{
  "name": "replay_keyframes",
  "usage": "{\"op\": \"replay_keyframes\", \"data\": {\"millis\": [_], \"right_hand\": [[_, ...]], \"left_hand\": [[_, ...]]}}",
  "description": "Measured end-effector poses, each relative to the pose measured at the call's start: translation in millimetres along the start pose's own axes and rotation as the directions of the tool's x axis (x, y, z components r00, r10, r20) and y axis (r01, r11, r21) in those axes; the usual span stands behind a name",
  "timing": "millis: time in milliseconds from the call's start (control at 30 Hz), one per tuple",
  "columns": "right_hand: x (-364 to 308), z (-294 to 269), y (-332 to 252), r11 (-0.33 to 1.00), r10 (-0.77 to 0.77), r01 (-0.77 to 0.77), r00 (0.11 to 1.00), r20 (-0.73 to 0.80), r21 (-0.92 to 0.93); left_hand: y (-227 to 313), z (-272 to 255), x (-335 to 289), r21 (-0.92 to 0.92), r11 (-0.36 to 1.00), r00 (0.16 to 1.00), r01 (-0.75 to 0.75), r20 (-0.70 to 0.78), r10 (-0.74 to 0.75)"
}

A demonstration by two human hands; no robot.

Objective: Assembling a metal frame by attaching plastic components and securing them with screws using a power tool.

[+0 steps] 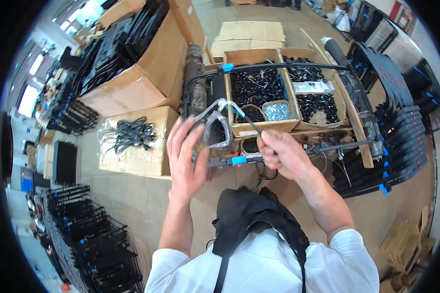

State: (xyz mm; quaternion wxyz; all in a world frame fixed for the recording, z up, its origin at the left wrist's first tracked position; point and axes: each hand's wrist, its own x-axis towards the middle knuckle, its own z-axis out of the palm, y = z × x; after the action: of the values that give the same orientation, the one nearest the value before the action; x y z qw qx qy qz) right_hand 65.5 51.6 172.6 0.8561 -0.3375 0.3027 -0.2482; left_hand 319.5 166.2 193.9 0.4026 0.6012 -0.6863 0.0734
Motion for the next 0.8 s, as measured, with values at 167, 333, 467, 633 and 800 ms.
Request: {"op": "replay_keyframes", "data": {"millis": [167,333,467,633,800], "right_hand": [[-39,-17,7,0.977,0.152,-0.123,0.976,0.158,-0.176],[-60,-63,9,0.968,0.213,-0.178,0.956,0.202,-0.177],[-62,-94,25,0.893,0.272,-0.149,0.93,0.246,-0.424],[-63,-78,57,0.712,-0.123,0.323,0.931,0.343,-0.623],[-51,-62,81,0.511,-0.34,0.549,0.836,0.432,-0.661]], "left_hand": [[5,12,31,-0.329,0.916,0.905,0.228,0.418,-0.075],[32,53,-40,-0.54,0.664,0.841,0.517,0.466,-0.276],[61,67,-72,-0.743,0.018,0.662,0.669,0.585,-0.468],[98,72,-91,-0.675,-0.363,0.423,0.642,0.707,-0.567],[127,71,-106,-0.737,-0.347,0.451,0.58,0.645,-0.617]]}}
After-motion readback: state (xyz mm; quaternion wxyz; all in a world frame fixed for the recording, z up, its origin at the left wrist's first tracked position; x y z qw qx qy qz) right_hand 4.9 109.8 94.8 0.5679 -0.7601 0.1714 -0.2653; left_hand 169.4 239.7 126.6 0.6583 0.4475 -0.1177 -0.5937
